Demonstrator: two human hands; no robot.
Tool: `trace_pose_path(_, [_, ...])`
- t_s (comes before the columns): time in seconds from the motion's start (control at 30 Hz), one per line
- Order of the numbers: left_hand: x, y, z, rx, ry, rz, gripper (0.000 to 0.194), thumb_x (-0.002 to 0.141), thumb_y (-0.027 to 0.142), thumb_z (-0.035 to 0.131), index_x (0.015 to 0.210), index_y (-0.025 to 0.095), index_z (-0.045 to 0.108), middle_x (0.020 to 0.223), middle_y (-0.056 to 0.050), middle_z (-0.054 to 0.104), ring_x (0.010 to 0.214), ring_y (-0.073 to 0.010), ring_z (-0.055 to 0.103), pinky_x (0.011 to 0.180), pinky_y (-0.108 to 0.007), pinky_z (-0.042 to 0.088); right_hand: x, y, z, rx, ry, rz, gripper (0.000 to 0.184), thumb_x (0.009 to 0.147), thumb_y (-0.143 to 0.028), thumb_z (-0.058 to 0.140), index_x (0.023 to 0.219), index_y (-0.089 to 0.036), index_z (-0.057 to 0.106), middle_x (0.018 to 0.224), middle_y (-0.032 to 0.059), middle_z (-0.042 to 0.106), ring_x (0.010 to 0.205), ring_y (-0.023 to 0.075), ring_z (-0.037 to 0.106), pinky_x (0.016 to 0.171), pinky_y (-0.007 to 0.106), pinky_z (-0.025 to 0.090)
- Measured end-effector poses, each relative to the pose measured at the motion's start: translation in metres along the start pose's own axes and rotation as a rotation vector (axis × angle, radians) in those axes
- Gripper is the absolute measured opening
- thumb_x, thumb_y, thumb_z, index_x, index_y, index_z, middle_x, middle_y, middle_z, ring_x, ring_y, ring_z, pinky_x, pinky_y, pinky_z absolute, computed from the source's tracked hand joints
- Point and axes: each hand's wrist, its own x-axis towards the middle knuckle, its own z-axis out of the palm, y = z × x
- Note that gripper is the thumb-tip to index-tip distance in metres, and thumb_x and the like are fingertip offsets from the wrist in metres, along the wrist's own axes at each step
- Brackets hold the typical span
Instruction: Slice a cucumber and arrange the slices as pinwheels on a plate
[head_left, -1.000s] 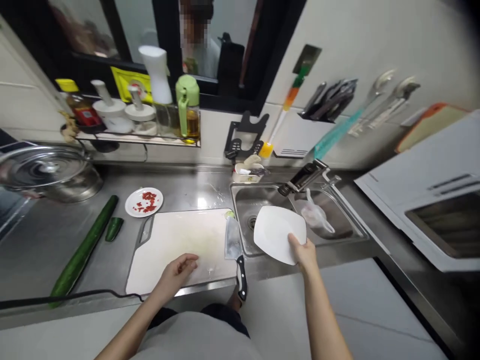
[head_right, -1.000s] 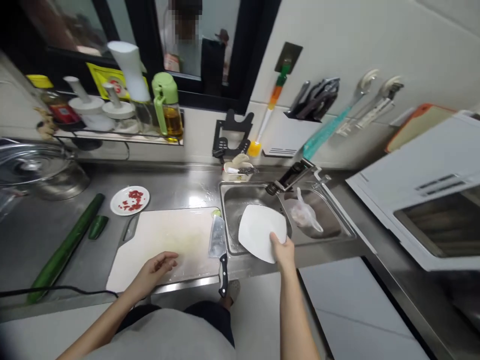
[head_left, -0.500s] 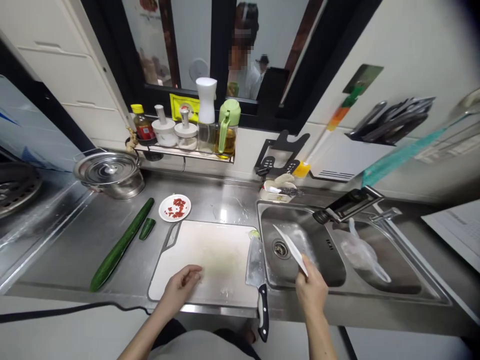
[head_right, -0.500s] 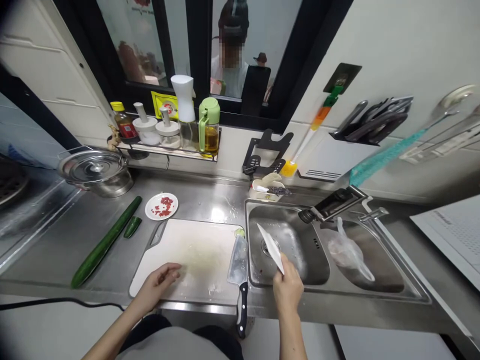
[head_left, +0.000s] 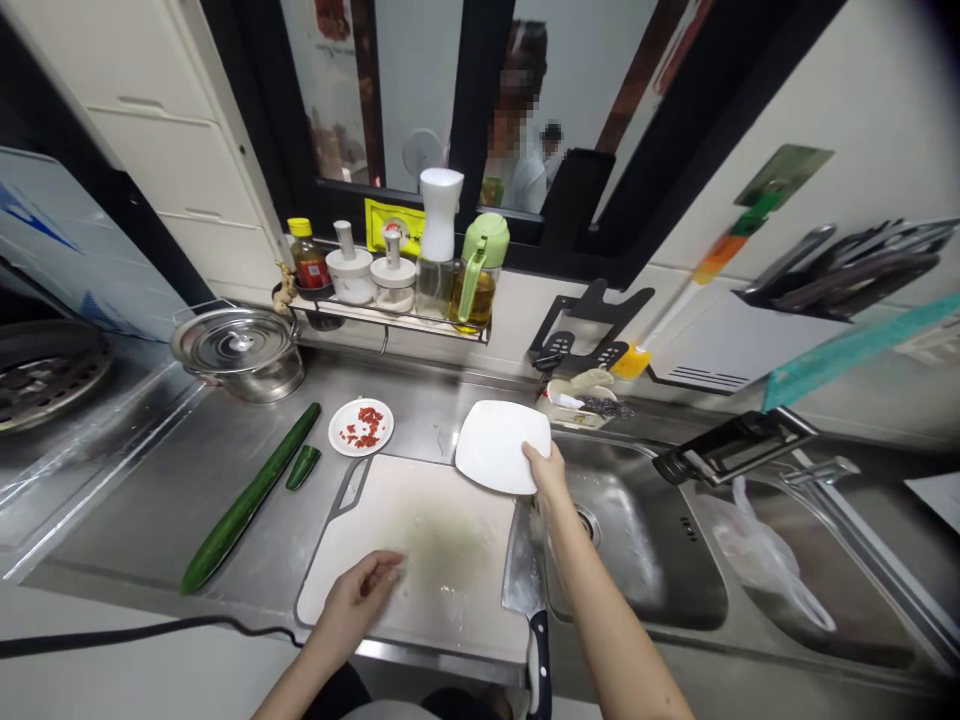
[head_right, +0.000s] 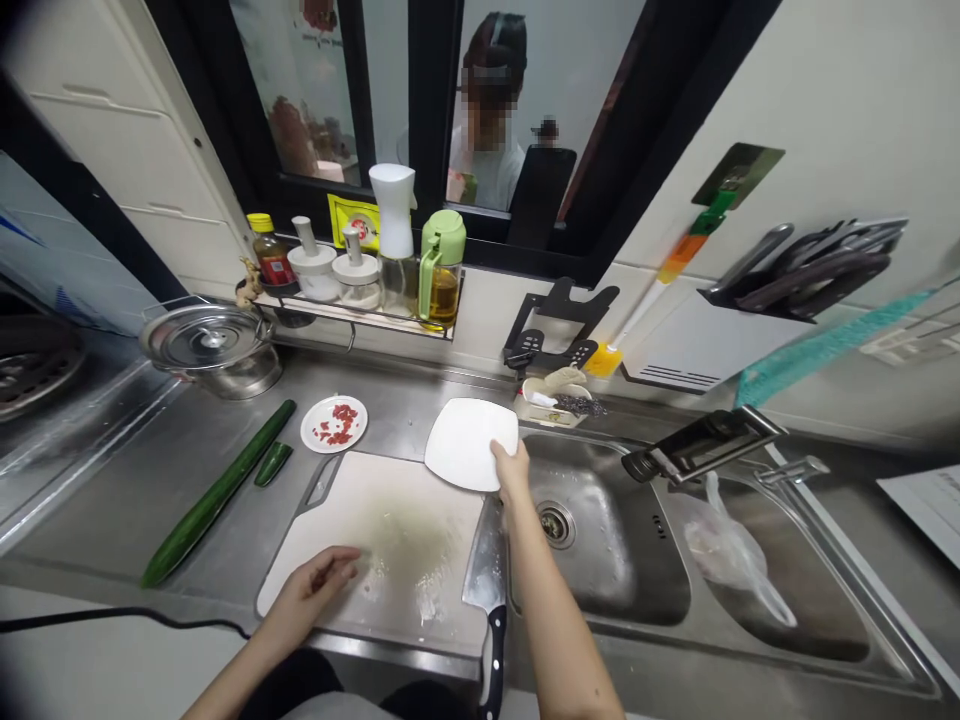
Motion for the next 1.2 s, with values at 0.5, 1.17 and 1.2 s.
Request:
trace_pose_path(0.5, [0.003, -0.024, -0.012, -0.043, -0.05, -0.061, 0.049, 0.077, 0.059, 0.062, 0.105, 0.02, 0.07, 0.103, -0.007, 0.072, 0.095, -0.0196, 0.064, 0.083, -0.026, 0.05, 0.028, 0.019, 0.061, -0.013, -0.129, 0.115, 0.04, 0.064, -0.014, 0.067, 0.104, -0.015, 0.064, 0.099, 0.008, 0.074, 0.078, 0.0178, 0.07, 0.062, 0.022, 0.055])
trace_pose_path(1.17, [-0.007, 0.007, 0.001, -0.026, 0.087, -0.002, 0.036, 0.082, 0.047, 0.057, 0.098, 0.018, 0.07, 0.073, -0.001, 0.059, 0.067, -0.0128, 0.049, 0.062, -0.024, 0.038, 0.059, -0.003, 0.047, -1.262, -0.393, -0.134, 0.065, 0.08, -0.061, 0.056, 0.106, -0.004, 0.068, 0.108, 0.0257, 0.068, 0.104, 0.0349, 0.065, 0.079, 0.038, 0.051])
trace_pose_path(1.2, [-0.008, 0.008, 0.0, -0.028, 0.089, -0.002, 0.036, 0.082, 0.047, 0.057, 0.098, 0.017, 0.069, 0.071, 0.0, 0.058, 0.066, -0.0125, 0.048, 0.062, -0.023, 0.037, 0.059, -0.006, 0.048, -1.296, -0.401, -0.122, 0.067, 0.08, -0.063, 0.056, 0.108, -0.003, 0.068, 0.11, 0.0264, 0.067, 0.104, 0.0356, 0.064, 0.079, 0.038, 0.05])
